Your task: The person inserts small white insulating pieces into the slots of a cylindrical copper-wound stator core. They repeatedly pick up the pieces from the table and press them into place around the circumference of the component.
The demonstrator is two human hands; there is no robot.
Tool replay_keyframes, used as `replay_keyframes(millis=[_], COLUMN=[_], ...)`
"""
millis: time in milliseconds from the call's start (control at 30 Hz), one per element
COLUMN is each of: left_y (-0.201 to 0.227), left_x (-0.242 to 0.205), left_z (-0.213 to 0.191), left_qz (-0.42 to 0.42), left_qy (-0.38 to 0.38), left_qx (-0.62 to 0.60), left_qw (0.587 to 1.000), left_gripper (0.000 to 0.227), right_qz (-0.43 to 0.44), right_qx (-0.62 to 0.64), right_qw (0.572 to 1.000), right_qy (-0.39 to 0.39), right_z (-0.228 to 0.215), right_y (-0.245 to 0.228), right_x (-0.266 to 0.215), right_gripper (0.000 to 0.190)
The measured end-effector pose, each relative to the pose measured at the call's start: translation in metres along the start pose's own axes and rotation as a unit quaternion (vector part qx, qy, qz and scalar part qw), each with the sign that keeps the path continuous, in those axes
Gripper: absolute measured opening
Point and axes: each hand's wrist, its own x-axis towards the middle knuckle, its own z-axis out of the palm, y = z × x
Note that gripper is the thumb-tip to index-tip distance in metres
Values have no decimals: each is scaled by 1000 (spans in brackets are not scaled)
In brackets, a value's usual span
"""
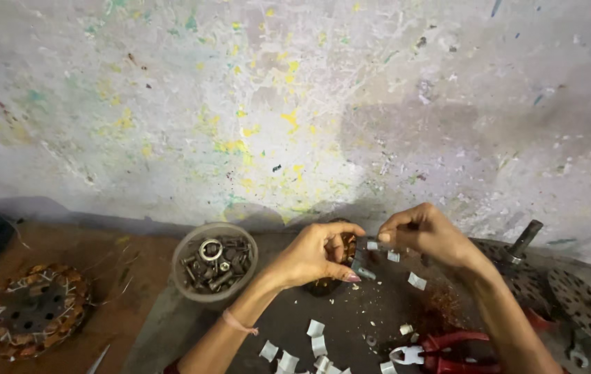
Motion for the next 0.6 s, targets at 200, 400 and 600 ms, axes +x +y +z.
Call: replay_keyframes(millis=[200, 400, 600], left_y=[1, 7, 7], left_x=[1, -4, -7], left_z=[2, 5, 11], left_qz=[4, 10, -14], left_qy=[5, 9, 36], left_qx=[20, 8, 21], left_qw=[1000, 1000, 999], left_gripper=[78, 78, 75], right_qz=[-127, -77, -81], right_qx=[-61, 176, 325], right_qw=[990, 981, 938], right_qy=[-8, 20, -88], right_z=[-16, 9, 7], right_y=[-24, -45, -32], right_x=[14, -3, 3], right_gripper=[15, 11, 17])
